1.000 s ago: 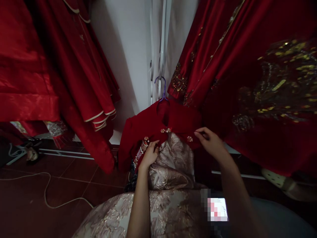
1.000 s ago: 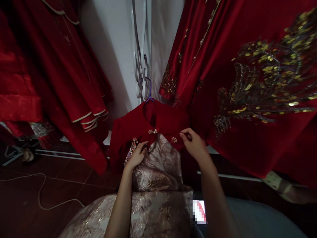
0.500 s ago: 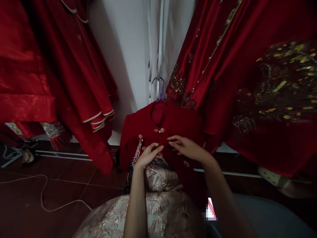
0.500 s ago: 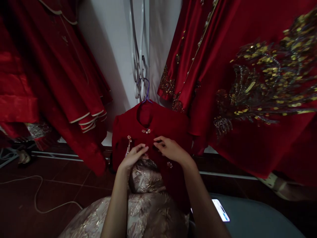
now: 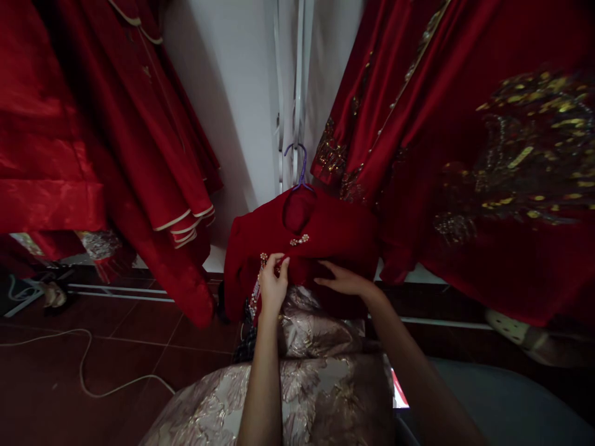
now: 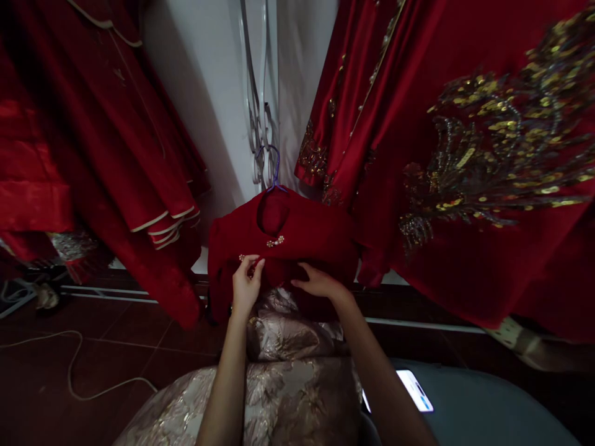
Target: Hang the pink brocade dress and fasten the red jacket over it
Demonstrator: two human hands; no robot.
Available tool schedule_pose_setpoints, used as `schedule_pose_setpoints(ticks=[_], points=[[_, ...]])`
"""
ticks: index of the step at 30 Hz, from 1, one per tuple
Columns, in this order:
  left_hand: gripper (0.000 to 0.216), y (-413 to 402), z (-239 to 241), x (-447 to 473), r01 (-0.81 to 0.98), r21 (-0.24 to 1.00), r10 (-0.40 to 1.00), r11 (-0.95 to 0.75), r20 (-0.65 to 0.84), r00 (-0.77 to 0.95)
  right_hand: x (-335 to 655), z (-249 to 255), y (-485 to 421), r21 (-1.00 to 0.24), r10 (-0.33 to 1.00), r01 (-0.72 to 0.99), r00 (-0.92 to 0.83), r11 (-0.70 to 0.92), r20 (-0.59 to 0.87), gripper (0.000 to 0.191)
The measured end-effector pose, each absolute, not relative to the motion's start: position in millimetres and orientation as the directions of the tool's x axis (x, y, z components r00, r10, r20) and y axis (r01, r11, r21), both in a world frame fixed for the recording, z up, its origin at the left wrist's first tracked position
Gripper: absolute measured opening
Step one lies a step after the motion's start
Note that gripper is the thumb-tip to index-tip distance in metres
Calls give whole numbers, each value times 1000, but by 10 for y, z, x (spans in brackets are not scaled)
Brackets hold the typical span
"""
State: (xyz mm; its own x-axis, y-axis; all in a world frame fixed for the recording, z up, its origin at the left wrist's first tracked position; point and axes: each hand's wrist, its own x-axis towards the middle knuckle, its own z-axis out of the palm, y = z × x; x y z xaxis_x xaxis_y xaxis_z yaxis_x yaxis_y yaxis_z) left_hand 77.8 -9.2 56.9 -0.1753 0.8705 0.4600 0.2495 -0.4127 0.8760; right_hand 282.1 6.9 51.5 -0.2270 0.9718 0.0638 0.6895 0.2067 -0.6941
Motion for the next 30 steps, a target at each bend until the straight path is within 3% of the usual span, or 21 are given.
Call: schedule_pose_setpoints(ticks=[3, 7, 11, 16, 23, 30], points=[[24, -43, 458, 768, 240, 891, 902, -384, 418, -110, 2850, 557, 63, -701, 963, 665, -235, 259, 133, 43], [28, 17, 404, 680, 168, 933, 934, -317, 338, -116, 2690, 779, -153, -774, 955, 580, -277, 255, 107, 19], [29, 19, 463, 634, 30, 954, 949, -298, 299, -103, 2327, 884, -312, -810, 937, 477, -235, 342, 257, 17], [28, -20, 530, 621, -16, 960, 959, -280, 279, -44, 2007, 700, -307, -772, 908, 507, -53, 383, 416, 31], [31, -8, 500, 620, 13, 970, 964, -244, 244, -101, 1949, 582, -295, -849, 935, 416, -8, 324, 353, 43], [25, 23, 344, 677, 53, 976, 974, -210, 214, -70, 1927, 579, -308, -881, 947, 359, -34, 310, 319, 28]])
